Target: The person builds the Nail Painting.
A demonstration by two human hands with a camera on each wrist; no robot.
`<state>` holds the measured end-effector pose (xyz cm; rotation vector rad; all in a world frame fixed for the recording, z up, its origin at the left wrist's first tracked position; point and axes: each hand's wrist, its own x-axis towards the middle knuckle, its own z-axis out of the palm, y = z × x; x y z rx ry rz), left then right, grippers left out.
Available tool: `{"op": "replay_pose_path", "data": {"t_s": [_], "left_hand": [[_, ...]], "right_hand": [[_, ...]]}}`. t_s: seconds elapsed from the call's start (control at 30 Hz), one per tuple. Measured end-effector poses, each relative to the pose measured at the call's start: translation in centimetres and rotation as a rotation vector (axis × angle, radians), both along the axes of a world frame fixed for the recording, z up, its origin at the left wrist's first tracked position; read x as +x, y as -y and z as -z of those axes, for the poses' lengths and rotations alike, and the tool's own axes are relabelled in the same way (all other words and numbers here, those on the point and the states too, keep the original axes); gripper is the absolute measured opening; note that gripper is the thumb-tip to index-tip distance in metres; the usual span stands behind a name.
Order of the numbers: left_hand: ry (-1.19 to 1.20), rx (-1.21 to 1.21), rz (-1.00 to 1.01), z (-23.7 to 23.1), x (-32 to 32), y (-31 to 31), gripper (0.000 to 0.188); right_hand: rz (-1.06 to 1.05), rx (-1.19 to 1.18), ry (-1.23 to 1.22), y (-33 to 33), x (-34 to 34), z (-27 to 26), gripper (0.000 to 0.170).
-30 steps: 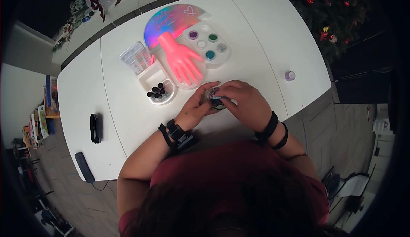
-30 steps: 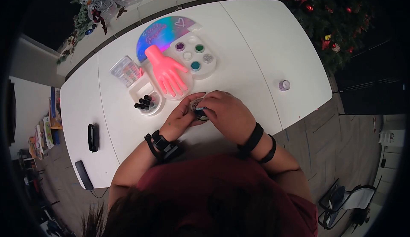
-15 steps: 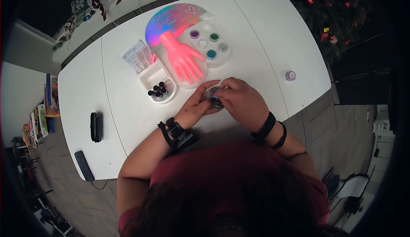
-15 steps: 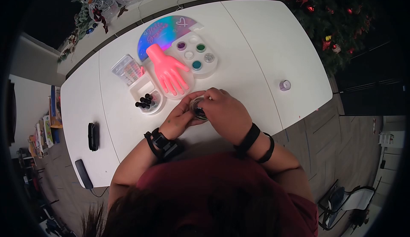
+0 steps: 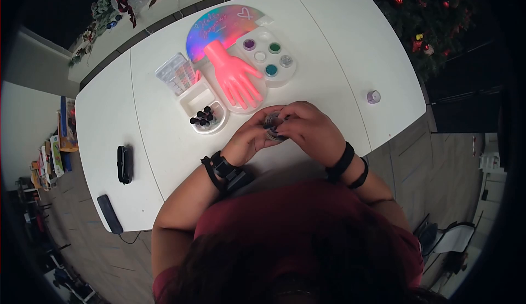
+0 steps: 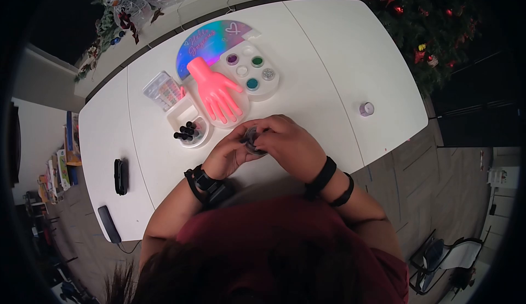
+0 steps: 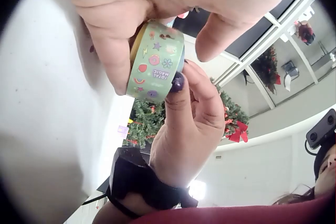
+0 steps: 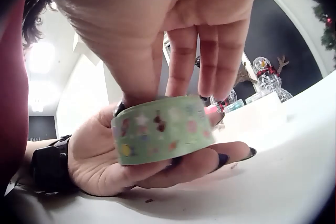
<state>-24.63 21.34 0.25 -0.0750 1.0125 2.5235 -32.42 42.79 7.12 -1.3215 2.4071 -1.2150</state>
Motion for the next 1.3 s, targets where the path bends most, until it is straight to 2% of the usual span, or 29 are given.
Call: {"op": "replay_pose_path", "data": {"t_s": [0.07, 0.13, 0.23, 0.3, 0.4, 0.43, 0.5, 0.57, 0.63, 0.73, 0.77, 0.83, 0.9, 0.93, 0.97, 1.03, 1.13, 1.3], "left_hand": [[0.009, 0.029, 0.016, 0.2, 0.0, 0.0, 0.060], [-0.016, -0.059, 0.002, 0.4, 0.3, 0.0, 0.059], [-0.037, -0.063, -0.004, 0.1, 0.1, 0.0, 0.057], [-0.055, -0.046, 0.013, -0.4, -0.1, -0.1, 0.057], [-0.046, -0.031, 0.023, -0.7, -0.2, -0.1, 0.057], [-0.020, -0.030, 0.019, -0.8, -0.2, -0.1, 0.057], [-0.032, -0.036, 0.032, -0.5, -0.2, -0.1, 0.055], [-0.043, -0.049, 0.029, -0.7, -0.2, 0.0, 0.055], [0.022, -0.053, 0.025, -1.2, -0.2, -0.1, 0.053], [0.008, -0.090, 0.019, -1.3, -0.1, -0.1, 0.052], [0.009, -0.103, 0.011, -1.2, -0.2, -0.1, 0.052], [-0.014, -0.018, 0.002, -0.7, -0.2, -0.2, 0.051], [-0.005, 0.021, 0.001, -0.4, -0.4, -0.1, 0.051], [0.005, 0.065, 0.002, -0.3, -0.4, -0.1, 0.050], [0.008, 0.064, 0.001, -0.2, -0.3, -0.1, 0.050], [-0.001, 0.029, -0.028, -0.2, -0.2, -0.2, 0.049], [-0.007, 0.023, -0.040, 0.4, 0.0, -0.2, 0.048], [0.007, -0.024, -0.051, 0.3, -0.1, -0.3, 0.046]], "right_hand": [[-0.030, 0.006, -0.045, 0.0, -0.2, 0.2, 0.008], [-0.051, 0.055, -0.297, 0.2, -0.4, -0.1, 0.013], [0.035, 0.015, -0.383, -1.2, -1.8, -1.6, 0.019], [0.253, 0.040, -0.386, -3.8, -3.8, -2.2, 0.026], [0.614, 0.378, -0.418, -9.3, -6.5, -2.2, 0.046], [0.714, 0.484, -0.303, -11.2, -7.3, -1.6, 0.050], [0.787, 0.540, -0.272, -15.0, -9.1, 0.8, 0.047], [0.768, 0.610, -0.135, -17.6, -10.6, 2.4, 0.040], [0.742, 0.517, -0.166, -17.7, -10.5, 2.5, 0.035], [0.581, 0.075, -0.016, -13.4, -8.5, -0.4, 0.036], [0.558, 0.040, 0.134, -11.0, -7.0, -2.7, 0.036], [0.361, -0.106, 0.261, -7.6, -5.1, -4.2, 0.035], [0.151, -0.156, 0.325, -4.9, -3.5, -4.9, 0.034], [0.092, -0.154, 0.300, -3.7, -2.8, -4.8, 0.033], [0.006, -0.094, 0.131, -2.8, -2.6, -4.6, 0.031], [-0.017, -0.109, 0.165, -1.1, -1.8, -3.6, 0.026], [0.036, -0.027, 0.035, -0.1, -1.0, -1.6, 0.019], [0.055, -0.022, 0.001, -0.2, 0.0, -0.1, 0.015]]}}
